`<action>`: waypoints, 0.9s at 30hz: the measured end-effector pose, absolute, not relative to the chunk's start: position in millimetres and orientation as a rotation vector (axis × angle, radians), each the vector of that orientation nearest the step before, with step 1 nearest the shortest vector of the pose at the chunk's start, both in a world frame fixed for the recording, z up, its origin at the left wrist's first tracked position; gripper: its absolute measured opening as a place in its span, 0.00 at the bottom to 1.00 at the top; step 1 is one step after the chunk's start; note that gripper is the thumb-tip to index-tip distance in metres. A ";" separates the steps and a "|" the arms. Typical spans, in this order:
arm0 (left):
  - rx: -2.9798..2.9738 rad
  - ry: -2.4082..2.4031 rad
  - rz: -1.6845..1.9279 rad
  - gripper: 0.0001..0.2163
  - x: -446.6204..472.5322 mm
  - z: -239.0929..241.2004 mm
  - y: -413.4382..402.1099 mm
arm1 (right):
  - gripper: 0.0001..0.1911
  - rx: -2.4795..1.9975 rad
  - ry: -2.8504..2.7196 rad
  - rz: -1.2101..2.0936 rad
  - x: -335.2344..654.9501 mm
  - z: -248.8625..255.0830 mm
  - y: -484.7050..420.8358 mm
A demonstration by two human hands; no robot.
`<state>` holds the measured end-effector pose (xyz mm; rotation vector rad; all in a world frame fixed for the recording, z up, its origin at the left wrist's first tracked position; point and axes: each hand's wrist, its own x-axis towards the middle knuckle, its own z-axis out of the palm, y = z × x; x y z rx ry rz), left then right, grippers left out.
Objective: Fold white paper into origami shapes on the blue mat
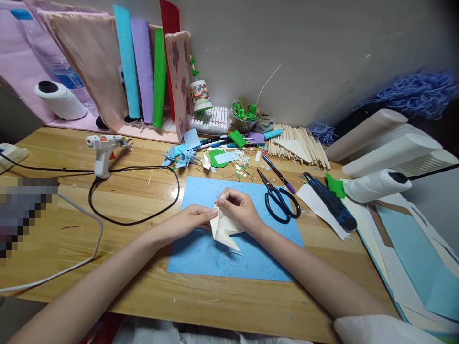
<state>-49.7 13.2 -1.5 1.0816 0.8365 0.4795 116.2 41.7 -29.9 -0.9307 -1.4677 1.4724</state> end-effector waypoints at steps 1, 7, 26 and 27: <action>1.047 0.803 0.469 0.15 -50.1 -2.2 13.0 | 0.10 -0.928 -1.460 1.472 116.1 -29.4 41.6; 1.053 0.791 0.482 0.14 -50.1 -3.6 11.8 | 0.10 -0.913 -1.490 1.449 115.8 -27.3 39.5; 1.066 1.075 0.811 0.08 -51.2 9.5 18.4 | 0.13 -1.050 -1.312 1.492 117.0 -27.8 42.0; 1.095 1.090 0.845 0.10 -52.0 10.3 18.9 | 0.13 -1.051 -1.286 1.497 117.4 -28.1 42.3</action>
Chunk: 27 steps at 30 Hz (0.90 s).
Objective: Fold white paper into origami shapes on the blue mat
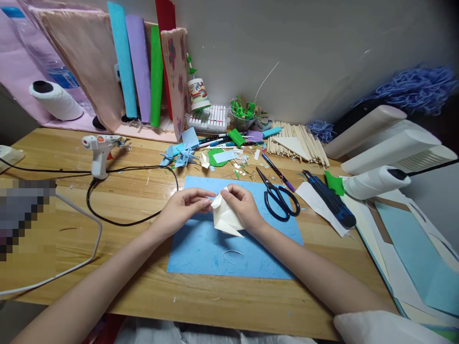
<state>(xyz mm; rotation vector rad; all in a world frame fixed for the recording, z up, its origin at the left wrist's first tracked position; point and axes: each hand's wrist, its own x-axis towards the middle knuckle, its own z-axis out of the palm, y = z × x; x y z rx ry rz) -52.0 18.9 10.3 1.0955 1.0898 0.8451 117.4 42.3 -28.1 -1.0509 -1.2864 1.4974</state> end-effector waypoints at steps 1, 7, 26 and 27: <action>1.141 1.098 0.860 0.11 -52.7 10.9 19.0 | 0.13 -1.050 -1.267 1.503 117.8 -28.3 42.5; 1.486 1.205 0.848 0.06 -52.0 11.2 14.3 | 0.14 -1.024 -1.319 1.510 116.6 -27.3 41.6; 1.336 1.241 0.848 0.12 -47.6 5.0 11.2 | 0.11 -0.898 -1.588 1.481 115.7 -25.2 36.4; 1.344 1.243 0.865 0.12 -47.4 5.6 10.9 | 0.10 -0.896 -1.582 1.484 115.6 -25.7 36.4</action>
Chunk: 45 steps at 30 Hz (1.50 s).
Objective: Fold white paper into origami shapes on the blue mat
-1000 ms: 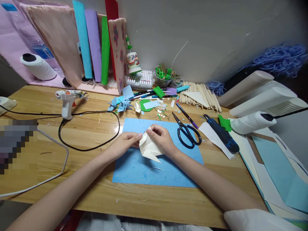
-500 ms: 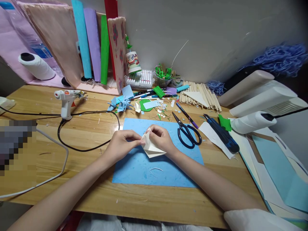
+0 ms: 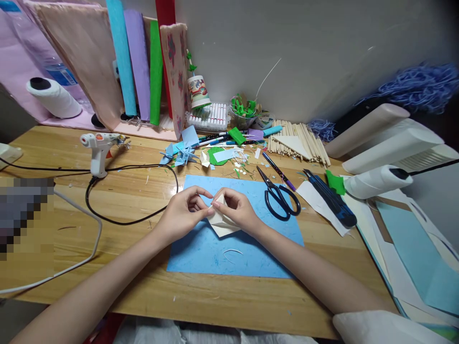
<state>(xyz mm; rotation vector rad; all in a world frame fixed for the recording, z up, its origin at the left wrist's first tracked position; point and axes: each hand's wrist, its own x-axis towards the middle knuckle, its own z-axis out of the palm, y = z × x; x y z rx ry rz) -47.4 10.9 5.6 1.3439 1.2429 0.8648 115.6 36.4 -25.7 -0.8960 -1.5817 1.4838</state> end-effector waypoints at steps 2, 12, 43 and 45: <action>1.361 1.247 0.908 0.12 -47.2 6.1 10.2 | 0.08 -0.889 -1.570 1.487 115.9 -26.6 36.5; 1.601 1.225 0.874 0.08 -49.3 9.5 9.3 | 0.10 -0.938 -1.629 1.466 116.5 -27.8 34.3; 1.793 1.457 0.915 0.08 -59.3 5.3 17.6 | 0.10 -0.970 -1.445 1.489 123.4 -26.6 49.1; 1.813 1.442 0.919 0.09 -58.2 6.4 16.3 | 0.09 -0.958 -1.434 1.508 123.3 -26.7 49.6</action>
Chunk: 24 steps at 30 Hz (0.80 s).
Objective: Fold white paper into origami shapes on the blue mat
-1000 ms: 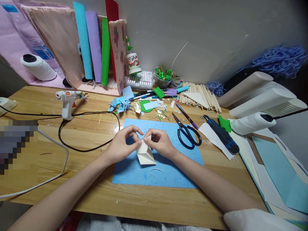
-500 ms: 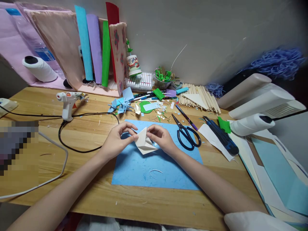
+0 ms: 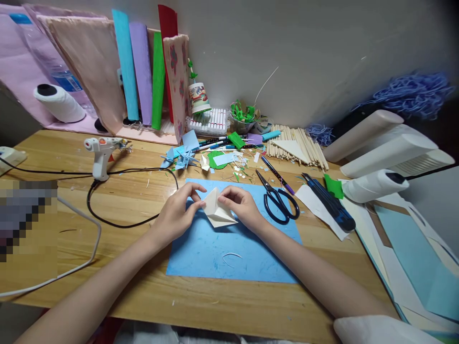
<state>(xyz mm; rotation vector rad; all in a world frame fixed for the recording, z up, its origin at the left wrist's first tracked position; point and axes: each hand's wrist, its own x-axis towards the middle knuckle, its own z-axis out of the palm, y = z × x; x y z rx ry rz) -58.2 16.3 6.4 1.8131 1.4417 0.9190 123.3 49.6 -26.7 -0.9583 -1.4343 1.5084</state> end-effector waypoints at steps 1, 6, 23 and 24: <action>1.799 1.421 0.929 0.10 -57.8 7.3 15.9 | 0.09 -0.961 -1.420 1.514 123.3 -26.7 50.0; 1.728 1.312 0.819 0.09 -58.2 11.5 16.1 | 0.07 -0.954 -1.434 1.540 124.4 -25.4 51.3; 1.302 1.405 0.966 0.13 -56.6 7.6 19.1 | 0.20 -0.965 -1.399 1.529 123.2 -27.5 51.1; 1.247 1.382 0.985 0.13 -54.5 6.2 18.6 | 0.20 -0.967 -1.370 1.527 123.3 -27.0 50.9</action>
